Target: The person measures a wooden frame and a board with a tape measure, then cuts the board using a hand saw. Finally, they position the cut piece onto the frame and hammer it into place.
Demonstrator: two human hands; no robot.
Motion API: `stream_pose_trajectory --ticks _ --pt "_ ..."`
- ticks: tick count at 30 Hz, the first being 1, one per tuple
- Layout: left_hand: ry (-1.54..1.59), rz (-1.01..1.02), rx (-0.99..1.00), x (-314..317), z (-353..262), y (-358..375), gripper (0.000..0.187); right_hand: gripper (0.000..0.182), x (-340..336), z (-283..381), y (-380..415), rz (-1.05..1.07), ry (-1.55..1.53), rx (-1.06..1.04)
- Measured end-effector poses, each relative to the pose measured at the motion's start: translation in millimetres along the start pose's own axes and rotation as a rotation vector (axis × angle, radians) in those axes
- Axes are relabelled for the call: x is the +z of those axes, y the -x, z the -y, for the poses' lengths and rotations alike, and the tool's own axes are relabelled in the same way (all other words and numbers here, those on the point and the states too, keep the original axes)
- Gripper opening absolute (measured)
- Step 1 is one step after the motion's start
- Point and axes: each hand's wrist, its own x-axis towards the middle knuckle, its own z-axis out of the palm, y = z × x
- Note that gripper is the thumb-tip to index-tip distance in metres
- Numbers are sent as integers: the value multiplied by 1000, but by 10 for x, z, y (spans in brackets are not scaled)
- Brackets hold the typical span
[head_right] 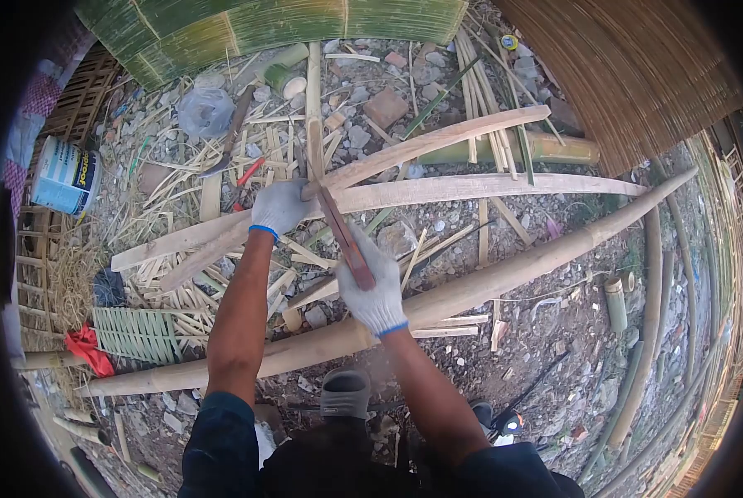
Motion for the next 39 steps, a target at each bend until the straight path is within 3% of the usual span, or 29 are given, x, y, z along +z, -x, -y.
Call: stream_pose_trajectory --ticks 1,4,6,8,11,17,18,20,23,26,29,33,37,39 --pt "-4 7 -3 14 10 -36 51 58 -136 -36 255 65 26 104" --pt "0 -9 6 8 -17 9 51 57 -303 -310 754 -9 66 -41" --pt "8 -12 -6 99 3 49 52 52 -333 -227 829 -12 75 12" --pt "22 -43 18 105 35 -21 53 58 -178 -54 328 62 1 152" --pt "-1 -41 -6 70 11 -11 54 58 149 -154 -292 45 84 40" --pt "253 -144 48 -86 -56 162 52 59 205 -402 -272 -45 -32 -134" --pt "255 -146 41 -60 -39 179 52 59 183 -338 -273 -7 -69 -46" --pt "278 -221 99 -16 1 236 46 58 86 -225 -245 6 -73 -65" --pt "257 -144 210 -75 36 260 40 52 34 -191 -197 -6 -73 -79" --pt "239 -276 294 43 127 187 36 47 70 -185 -146 5 -87 3" --pt "132 -368 300 42 161 99 35 49 135 -231 -236 26 -102 33" --pt "17 -411 112 138 37 113 37 53 376 -384 -385 -24 -152 -24" --pt "-24 -500 109 288 53 95 39 55 452 -442 -455 -14 -148 -27" --pt "4 -413 99 291 99 41 36 55 470 -438 -525 0 -125 -41"
